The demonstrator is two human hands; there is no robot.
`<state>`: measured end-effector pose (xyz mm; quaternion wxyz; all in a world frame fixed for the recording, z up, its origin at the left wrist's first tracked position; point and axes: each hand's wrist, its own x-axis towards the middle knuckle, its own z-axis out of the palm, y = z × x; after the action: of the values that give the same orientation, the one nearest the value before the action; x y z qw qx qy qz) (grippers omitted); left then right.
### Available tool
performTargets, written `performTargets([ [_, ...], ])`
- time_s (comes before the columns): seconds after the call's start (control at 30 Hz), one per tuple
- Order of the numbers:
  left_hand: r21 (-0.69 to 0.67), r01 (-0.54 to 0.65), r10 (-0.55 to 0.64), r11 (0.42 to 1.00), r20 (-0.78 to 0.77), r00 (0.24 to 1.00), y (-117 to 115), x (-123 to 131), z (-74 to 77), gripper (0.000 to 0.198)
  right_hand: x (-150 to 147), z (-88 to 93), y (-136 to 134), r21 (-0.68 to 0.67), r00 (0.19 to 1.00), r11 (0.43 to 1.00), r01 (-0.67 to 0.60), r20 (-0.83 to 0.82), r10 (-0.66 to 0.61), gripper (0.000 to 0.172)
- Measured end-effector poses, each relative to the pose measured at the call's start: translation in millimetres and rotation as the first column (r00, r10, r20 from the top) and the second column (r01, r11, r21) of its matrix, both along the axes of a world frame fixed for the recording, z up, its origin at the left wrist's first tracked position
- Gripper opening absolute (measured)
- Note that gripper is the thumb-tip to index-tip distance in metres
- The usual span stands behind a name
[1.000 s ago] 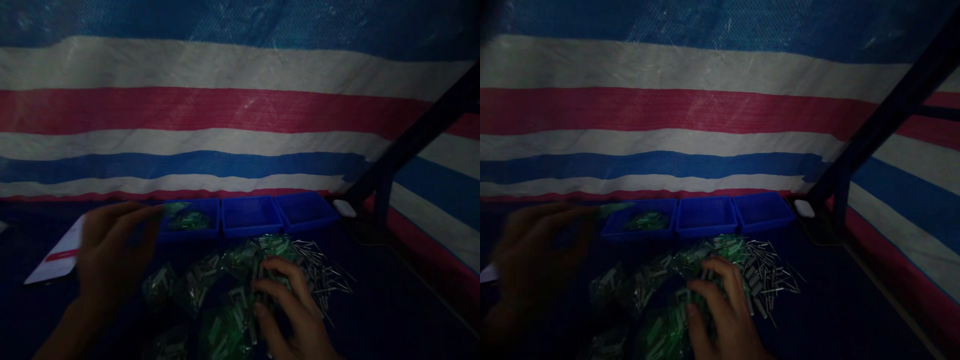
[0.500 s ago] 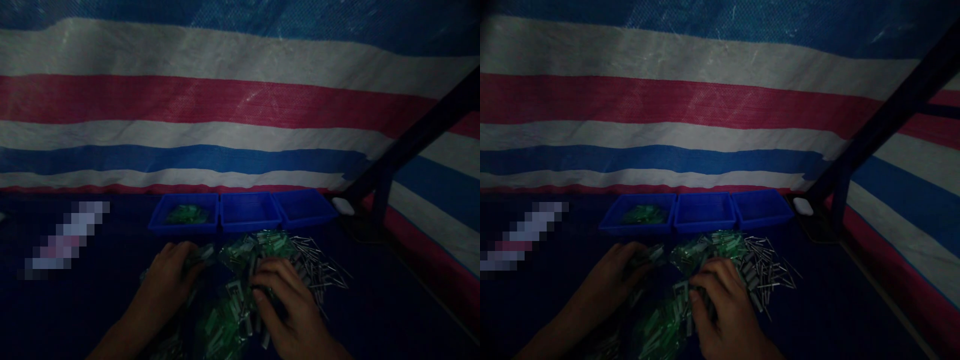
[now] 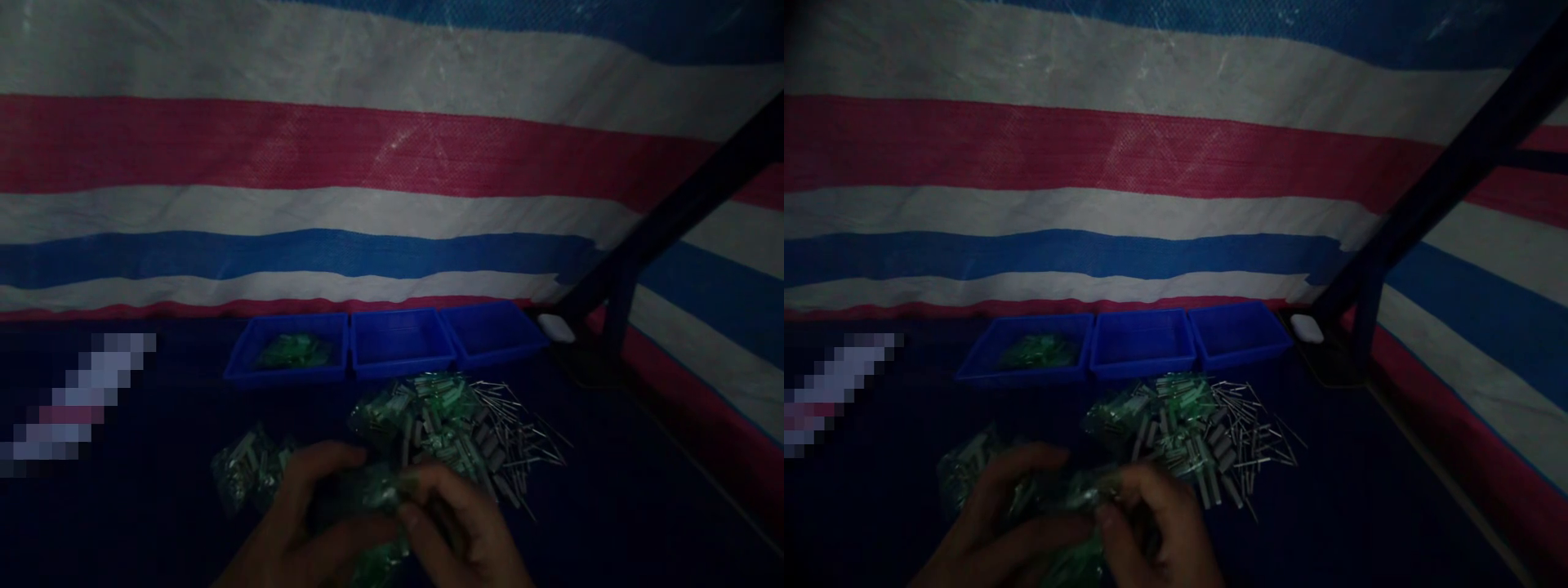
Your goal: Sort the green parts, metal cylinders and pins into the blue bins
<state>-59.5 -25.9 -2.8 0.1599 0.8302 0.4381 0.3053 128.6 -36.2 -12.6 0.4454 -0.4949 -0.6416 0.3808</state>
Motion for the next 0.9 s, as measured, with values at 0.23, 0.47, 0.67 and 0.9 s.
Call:
performTargets([
  [0.23,-0.212,0.029,0.000,0.977,0.137,0.991,4.5,-5.2,7.2,0.031,15.0,8.7,5.7,0.576,0.967,0.812,-0.095,0.247,-0.062,0.035],
  [0.47,-0.166,0.004,0.026,0.986,0.181,0.983,7.6,4.1,8.5,0.018,3.6,5.4,3.2,0.406,0.940,0.903,-0.142,0.340,-0.005,0.035],
  [0.67,0.301,0.097,-0.108,0.949,0.022,0.994,5.6,-3.9,10.8,0.031,7.7,12.1,4.4,0.064,0.984,0.984,-0.166,0.073,0.161,0.026],
  [0.9,-0.028,0.045,-0.044,0.999,0.048,0.998,7.5,1.3,12.7,0.027,4.6,9.2,6.0,0.035,0.991,0.995,-0.097,0.091,0.094,0.023],
])
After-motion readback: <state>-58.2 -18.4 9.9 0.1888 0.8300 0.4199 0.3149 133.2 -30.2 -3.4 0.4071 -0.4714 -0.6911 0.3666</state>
